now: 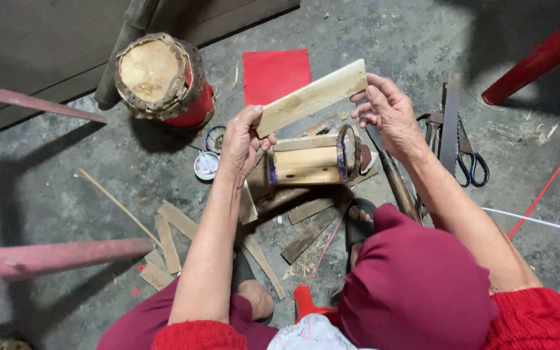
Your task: The person assembles a small wooden box by placing slats into a frame, inserting nails, and hammering them in. They rotate the box to work on different sides and secure the slats with a hammer.
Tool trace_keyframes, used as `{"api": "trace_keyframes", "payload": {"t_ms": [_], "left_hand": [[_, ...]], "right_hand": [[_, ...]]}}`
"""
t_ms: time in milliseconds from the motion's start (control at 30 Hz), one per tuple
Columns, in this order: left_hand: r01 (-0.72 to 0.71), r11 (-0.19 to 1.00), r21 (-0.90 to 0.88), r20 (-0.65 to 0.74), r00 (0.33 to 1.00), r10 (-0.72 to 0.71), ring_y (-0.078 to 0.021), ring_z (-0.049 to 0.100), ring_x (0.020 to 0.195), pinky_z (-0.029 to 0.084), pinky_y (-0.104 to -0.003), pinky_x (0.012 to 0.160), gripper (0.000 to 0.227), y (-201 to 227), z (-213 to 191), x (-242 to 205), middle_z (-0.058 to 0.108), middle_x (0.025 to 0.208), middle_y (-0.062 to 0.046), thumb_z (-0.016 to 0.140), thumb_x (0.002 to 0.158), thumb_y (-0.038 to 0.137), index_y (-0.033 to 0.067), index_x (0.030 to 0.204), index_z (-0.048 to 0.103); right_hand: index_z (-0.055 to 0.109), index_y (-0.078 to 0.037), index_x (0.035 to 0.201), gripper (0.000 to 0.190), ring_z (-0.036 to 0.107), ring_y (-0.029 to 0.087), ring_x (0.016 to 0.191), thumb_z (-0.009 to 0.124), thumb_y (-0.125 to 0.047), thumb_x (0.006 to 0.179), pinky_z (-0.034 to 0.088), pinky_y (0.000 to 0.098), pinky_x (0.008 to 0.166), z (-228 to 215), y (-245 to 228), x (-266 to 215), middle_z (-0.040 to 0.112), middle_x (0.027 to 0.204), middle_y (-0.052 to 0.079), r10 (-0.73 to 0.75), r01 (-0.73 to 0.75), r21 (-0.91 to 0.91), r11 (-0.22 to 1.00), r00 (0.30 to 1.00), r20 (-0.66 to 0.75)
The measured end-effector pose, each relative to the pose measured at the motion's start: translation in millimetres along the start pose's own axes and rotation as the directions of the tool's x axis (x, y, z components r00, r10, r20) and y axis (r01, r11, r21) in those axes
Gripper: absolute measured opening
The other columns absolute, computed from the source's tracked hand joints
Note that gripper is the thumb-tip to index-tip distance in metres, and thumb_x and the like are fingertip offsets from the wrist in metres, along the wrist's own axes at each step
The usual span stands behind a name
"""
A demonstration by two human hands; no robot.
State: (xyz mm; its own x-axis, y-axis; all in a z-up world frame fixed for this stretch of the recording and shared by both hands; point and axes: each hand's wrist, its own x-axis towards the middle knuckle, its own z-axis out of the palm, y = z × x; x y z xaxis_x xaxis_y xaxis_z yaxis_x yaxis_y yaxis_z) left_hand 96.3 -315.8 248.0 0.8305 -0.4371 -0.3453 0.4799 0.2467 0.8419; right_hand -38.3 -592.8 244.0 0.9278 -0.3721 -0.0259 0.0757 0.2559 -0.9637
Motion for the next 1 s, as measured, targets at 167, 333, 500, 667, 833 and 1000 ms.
{"api": "trace_keyframes", "payload": {"t_ms": [167, 333, 500, 667, 833, 1000], "left_hand": [[0.007, 0.998, 0.062, 0.039, 0.999, -0.009, -0.0273, 0.071, 0.056, 0.053, -0.023, 0.040, 0.023, -19, -7, 58, 0.070, 0.087, -0.019, 0.072, 0.092, 0.026, 0.0055, 0.103, 0.070], [-0.062, 0.987, 0.147, 0.089, 0.995, 0.049, -0.0269, 0.076, 0.073, 0.068, -0.028, 0.060, 0.032, -46, -33, 115, 0.069, 0.098, -0.017, 0.074, 0.093, 0.011, -0.0039, 0.119, 0.064], [-0.068, 0.930, 0.361, 0.066, 0.997, 0.047, -0.0314, 0.077, 0.074, 0.069, -0.038, 0.063, 0.033, -85, -80, 165, 0.072, 0.092, -0.021, 0.079, 0.088, 0.002, -0.0060, 0.119, 0.068], [-0.004, 0.797, 0.603, 0.023, 1.000, -0.012, -0.0218, 0.076, 0.066, 0.064, -0.030, 0.056, 0.029, -95, -93, 151, 0.074, 0.083, -0.012, 0.085, 0.082, 0.010, 0.0054, 0.110, 0.077], [-0.020, 0.732, 0.680, 0.031, 1.000, -0.001, -0.0110, 0.069, 0.066, 0.060, -0.024, 0.057, 0.028, -117, -120, 147, 0.072, 0.081, -0.003, 0.088, 0.079, 0.012, 0.0135, 0.106, 0.080], [-0.046, 0.648, 0.761, 0.056, 0.998, 0.005, -0.0102, 0.068, 0.071, 0.059, -0.028, 0.064, 0.025, -145, -149, 156, 0.074, 0.087, -0.002, 0.084, 0.083, 0.015, 0.0177, 0.108, 0.081]], "right_hand": [[0.061, -0.008, 0.126, 0.025, 0.073, 0.016, 0.077, 0.064, -0.023, 0.106, 0.062, 0.0196, 0.060, -28, 40, 39, 0.069, 0.097, 0.011, 0.024, -0.027, -0.034, 0.999, 0.996, -0.089], [0.070, -0.007, 0.111, 0.016, 0.071, 0.013, 0.075, 0.073, -0.020, 0.101, 0.062, 0.0203, 0.062, -53, 104, 73, 0.069, 0.091, 0.006, 0.085, -0.102, -0.107, 0.989, 0.985, -0.151], [0.072, -0.011, 0.111, 0.019, 0.072, 0.011, 0.081, 0.079, -0.017, 0.095, 0.059, 0.0201, 0.068, -55, 136, 87, 0.073, 0.093, 0.004, 0.186, -0.208, -0.210, 0.955, 0.975, -0.119], [0.072, -0.011, 0.109, 0.020, 0.069, 0.009, 0.080, 0.080, -0.015, 0.092, 0.053, 0.0172, 0.065, -73, 186, 84, 0.071, 0.089, 0.001, 0.252, -0.275, -0.215, 0.937, 0.959, -0.131], [0.073, -0.013, 0.115, 0.024, 0.067, 0.008, 0.088, 0.080, -0.013, 0.092, 0.055, 0.0231, 0.077, -64, 188, 71, 0.072, 0.096, 0.000, 0.291, -0.309, -0.183, 0.933, 0.950, -0.115], [0.075, -0.013, 0.114, 0.021, 0.066, 0.006, 0.089, 0.079, -0.015, 0.093, 0.055, 0.0221, 0.077, -67, 194, 58, 0.074, 0.098, 0.000, 0.312, -0.332, -0.202, 0.921, 0.942, -0.128]]}}
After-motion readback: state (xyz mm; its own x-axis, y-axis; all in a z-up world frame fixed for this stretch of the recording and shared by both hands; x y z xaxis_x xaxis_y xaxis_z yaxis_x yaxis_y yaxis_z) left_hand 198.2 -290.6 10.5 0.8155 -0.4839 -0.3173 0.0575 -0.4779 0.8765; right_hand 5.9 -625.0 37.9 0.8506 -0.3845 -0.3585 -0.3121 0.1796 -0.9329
